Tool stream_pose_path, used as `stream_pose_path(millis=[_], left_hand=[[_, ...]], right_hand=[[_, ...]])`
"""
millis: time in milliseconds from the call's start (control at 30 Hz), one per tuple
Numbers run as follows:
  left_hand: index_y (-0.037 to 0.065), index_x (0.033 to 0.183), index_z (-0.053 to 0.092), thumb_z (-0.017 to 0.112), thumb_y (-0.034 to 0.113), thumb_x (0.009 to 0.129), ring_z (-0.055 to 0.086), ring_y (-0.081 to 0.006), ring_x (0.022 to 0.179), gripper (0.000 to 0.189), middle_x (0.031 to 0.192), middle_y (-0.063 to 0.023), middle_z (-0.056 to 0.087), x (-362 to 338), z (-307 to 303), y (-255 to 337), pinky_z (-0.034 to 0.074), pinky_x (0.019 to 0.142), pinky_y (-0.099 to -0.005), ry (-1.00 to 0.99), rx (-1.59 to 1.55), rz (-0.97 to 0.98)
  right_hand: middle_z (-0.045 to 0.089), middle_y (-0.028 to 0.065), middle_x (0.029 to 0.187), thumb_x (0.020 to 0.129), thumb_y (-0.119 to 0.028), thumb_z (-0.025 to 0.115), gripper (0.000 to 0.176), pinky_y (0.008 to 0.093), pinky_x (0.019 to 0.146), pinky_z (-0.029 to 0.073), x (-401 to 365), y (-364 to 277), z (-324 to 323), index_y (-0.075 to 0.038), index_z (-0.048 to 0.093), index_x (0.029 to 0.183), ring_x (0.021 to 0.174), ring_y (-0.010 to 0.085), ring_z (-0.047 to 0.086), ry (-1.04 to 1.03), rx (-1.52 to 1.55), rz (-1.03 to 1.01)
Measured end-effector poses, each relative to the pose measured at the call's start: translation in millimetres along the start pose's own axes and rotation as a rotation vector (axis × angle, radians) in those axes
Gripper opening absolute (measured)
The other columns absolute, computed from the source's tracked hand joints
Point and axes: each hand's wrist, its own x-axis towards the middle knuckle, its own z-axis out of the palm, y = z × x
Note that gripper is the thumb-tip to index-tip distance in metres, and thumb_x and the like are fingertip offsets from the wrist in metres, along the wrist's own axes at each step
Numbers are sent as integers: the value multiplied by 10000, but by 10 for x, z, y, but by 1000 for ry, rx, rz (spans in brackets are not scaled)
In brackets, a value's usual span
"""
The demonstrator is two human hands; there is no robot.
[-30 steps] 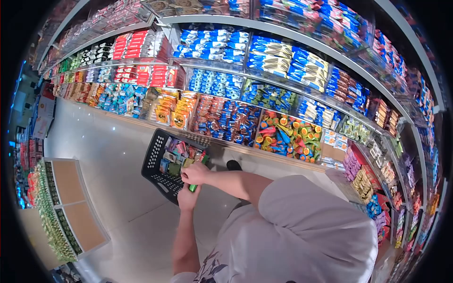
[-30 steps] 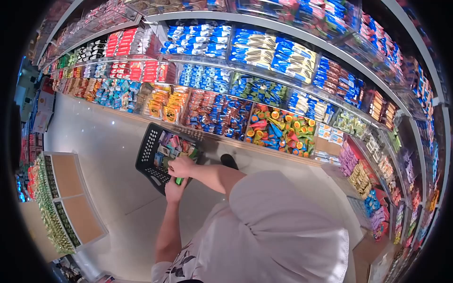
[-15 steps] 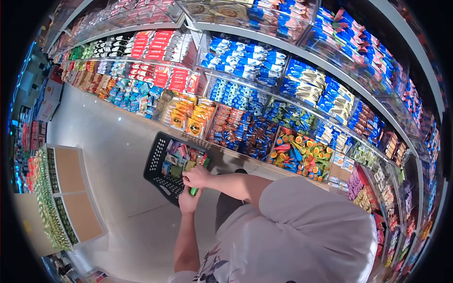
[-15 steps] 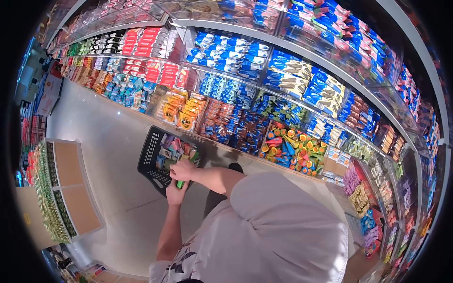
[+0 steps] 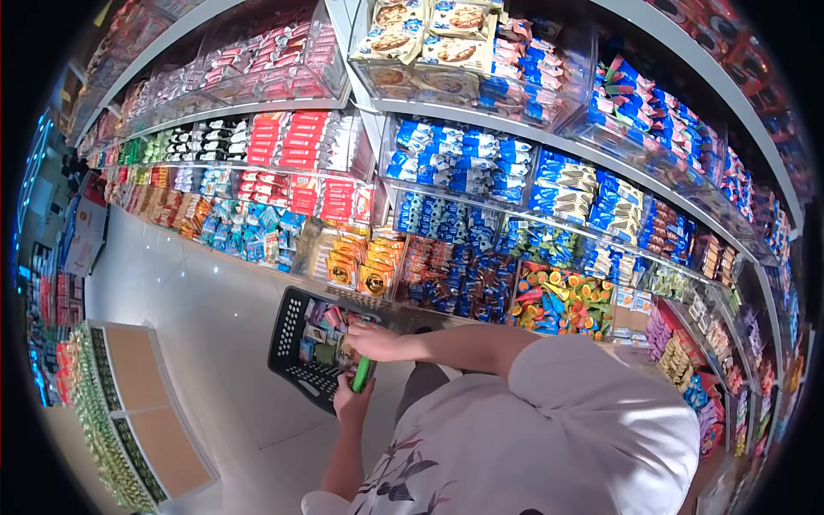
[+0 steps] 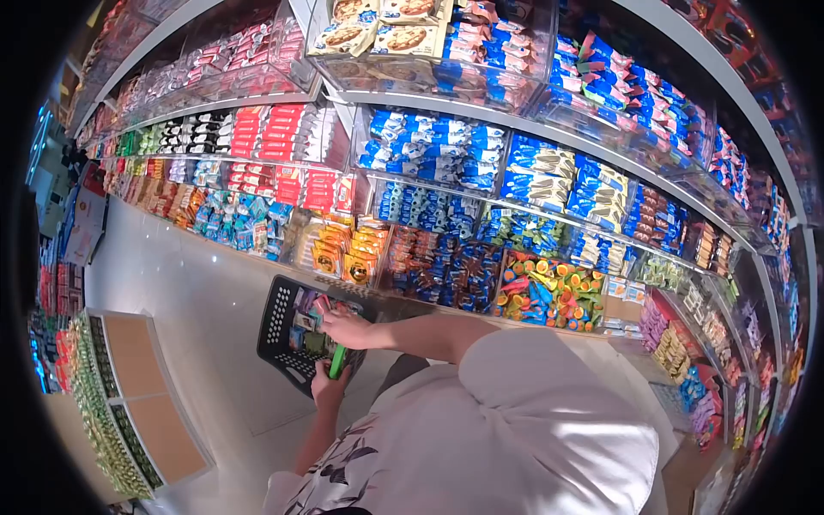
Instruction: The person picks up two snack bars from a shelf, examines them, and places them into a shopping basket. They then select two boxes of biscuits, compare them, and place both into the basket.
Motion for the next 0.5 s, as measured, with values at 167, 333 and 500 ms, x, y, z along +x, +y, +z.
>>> stream_pose_path(millis=[167,333,500], left_hand=[[108,1155,486,765,457,696,630,-344,799,641,867,-129,619,129,-178,-84,495,713,-428,-9,-41,40],[8,1253,450,627,303,869,578,-315,954,515,1066,-195,527,266,-310,34,471,787,-383,96,-173,159],[-7,1147,522,578,104,913,565,-208,876,265,973,-110,571,980,-258,1439,467,744,-321,-46,-535,565]], right_hand=[[546,114,898,807,-148,613,167,388,815,458,-48,487,-858,-50,629,941,915,298,545,146,40,145],[569,106,904,864,-147,599,126,397,768,485,-717,370,-1973,-75,638,960,866,314,590,333,21,484],[588,78,906,844,-212,619,141,378,722,483,-828,-154,-2250,-100,649,925,787,264,609,306,-117,340]])
